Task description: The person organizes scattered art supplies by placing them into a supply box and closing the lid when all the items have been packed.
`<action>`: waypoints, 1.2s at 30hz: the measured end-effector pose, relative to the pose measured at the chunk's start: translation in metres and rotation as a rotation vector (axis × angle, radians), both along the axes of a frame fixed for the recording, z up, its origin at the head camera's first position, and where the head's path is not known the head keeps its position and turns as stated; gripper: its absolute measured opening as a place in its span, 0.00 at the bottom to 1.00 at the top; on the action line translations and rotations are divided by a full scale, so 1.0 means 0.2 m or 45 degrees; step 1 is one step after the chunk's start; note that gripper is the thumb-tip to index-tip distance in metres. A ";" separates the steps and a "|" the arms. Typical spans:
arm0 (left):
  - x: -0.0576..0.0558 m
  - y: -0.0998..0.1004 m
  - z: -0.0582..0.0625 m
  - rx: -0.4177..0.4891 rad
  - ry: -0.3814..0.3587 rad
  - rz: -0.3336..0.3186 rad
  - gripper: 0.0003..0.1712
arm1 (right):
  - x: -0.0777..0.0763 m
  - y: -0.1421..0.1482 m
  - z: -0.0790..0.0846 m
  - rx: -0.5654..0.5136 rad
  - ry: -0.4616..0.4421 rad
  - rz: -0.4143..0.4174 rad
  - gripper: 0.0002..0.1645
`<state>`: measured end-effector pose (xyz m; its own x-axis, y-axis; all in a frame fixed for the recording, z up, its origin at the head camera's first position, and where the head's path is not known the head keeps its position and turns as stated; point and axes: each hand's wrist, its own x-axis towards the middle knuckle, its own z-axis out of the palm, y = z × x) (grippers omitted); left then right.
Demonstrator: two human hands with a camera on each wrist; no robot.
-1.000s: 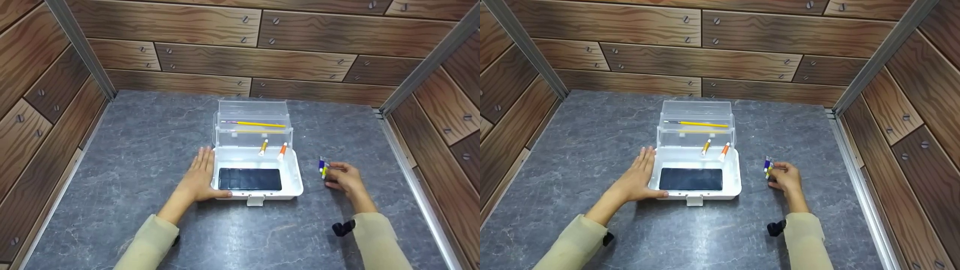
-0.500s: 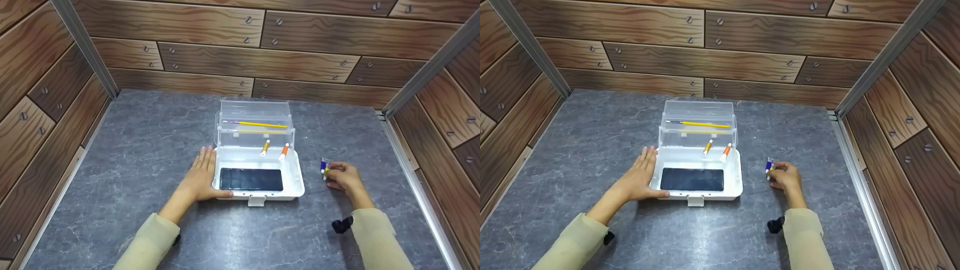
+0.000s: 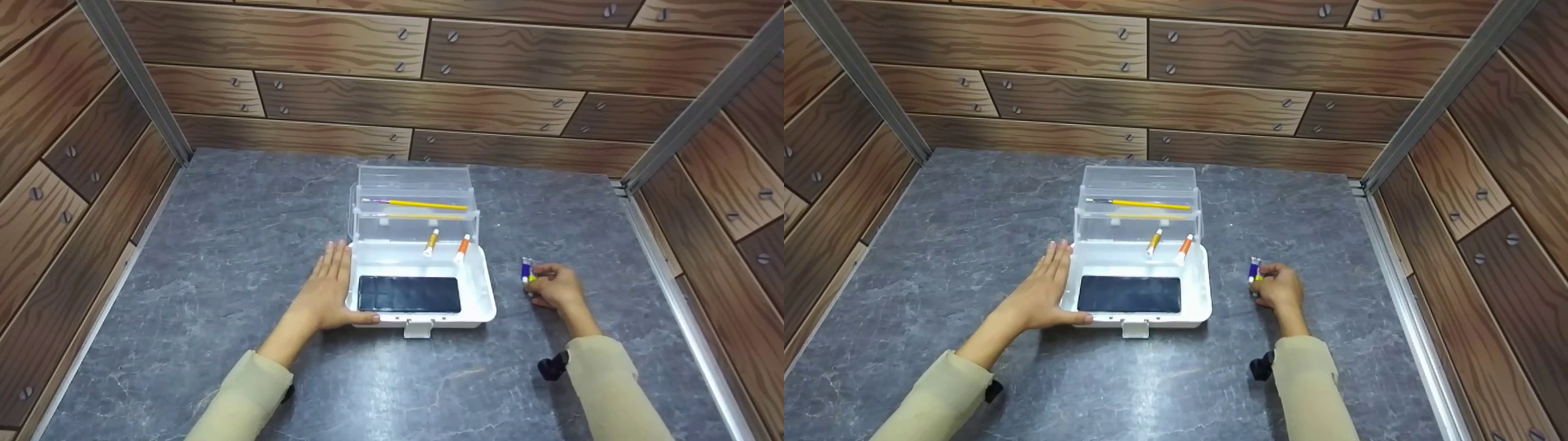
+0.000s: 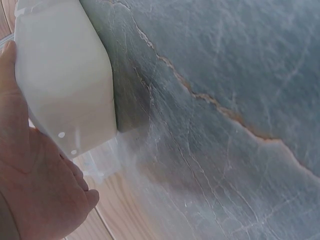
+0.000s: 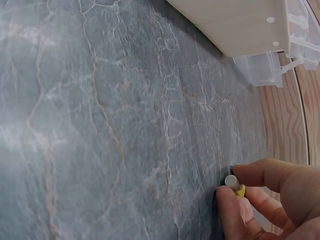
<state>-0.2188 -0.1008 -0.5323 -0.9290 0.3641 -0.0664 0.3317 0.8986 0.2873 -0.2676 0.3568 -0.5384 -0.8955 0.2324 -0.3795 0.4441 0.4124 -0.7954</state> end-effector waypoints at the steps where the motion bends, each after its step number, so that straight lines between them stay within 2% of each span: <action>1: 0.00 0.00 0.00 0.001 -0.004 0.000 0.87 | 0.00 0.00 0.00 0.014 -0.001 -0.003 0.30; 7: 0.00 0.00 0.00 0.001 -0.005 -0.001 0.87 | 0.00 0.00 0.00 0.058 -0.002 0.004 0.33; 11: 0.01 0.00 0.00 0.009 0.008 -0.005 0.87 | 0.01 0.00 0.01 0.018 0.006 -0.003 0.36; 14: 0.01 0.00 0.00 0.010 0.016 -0.007 0.86 | 0.01 0.00 0.02 -0.084 -0.006 -0.010 0.38; 20: 0.00 -0.01 0.00 -0.002 0.027 -0.006 0.87 | 0.01 0.00 0.06 -0.427 -0.055 -0.010 0.43; 24: 0.00 -0.01 0.00 -0.002 0.020 -0.006 0.87 | 0.01 -0.01 0.08 -0.619 -0.035 0.005 0.35; 28: 0.00 -0.01 0.00 -0.002 0.020 -0.008 0.87 | 0.01 -0.03 0.10 -0.729 0.011 0.021 0.23; 32: 0.00 -0.01 0.00 -0.002 0.010 -0.006 0.87 | 0.01 -0.05 0.13 -0.794 0.036 0.033 0.14; 36: 0.00 0.00 0.00 0.005 0.009 -0.006 0.87 | 0.01 -0.08 0.14 -0.808 0.066 0.066 0.14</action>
<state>-0.2185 -0.1017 -0.5329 -0.9278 0.3685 -0.0582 0.3378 0.8960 0.2882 -0.2658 0.3413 -0.5099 -0.9206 -0.0676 -0.3847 0.3903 -0.1263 -0.9120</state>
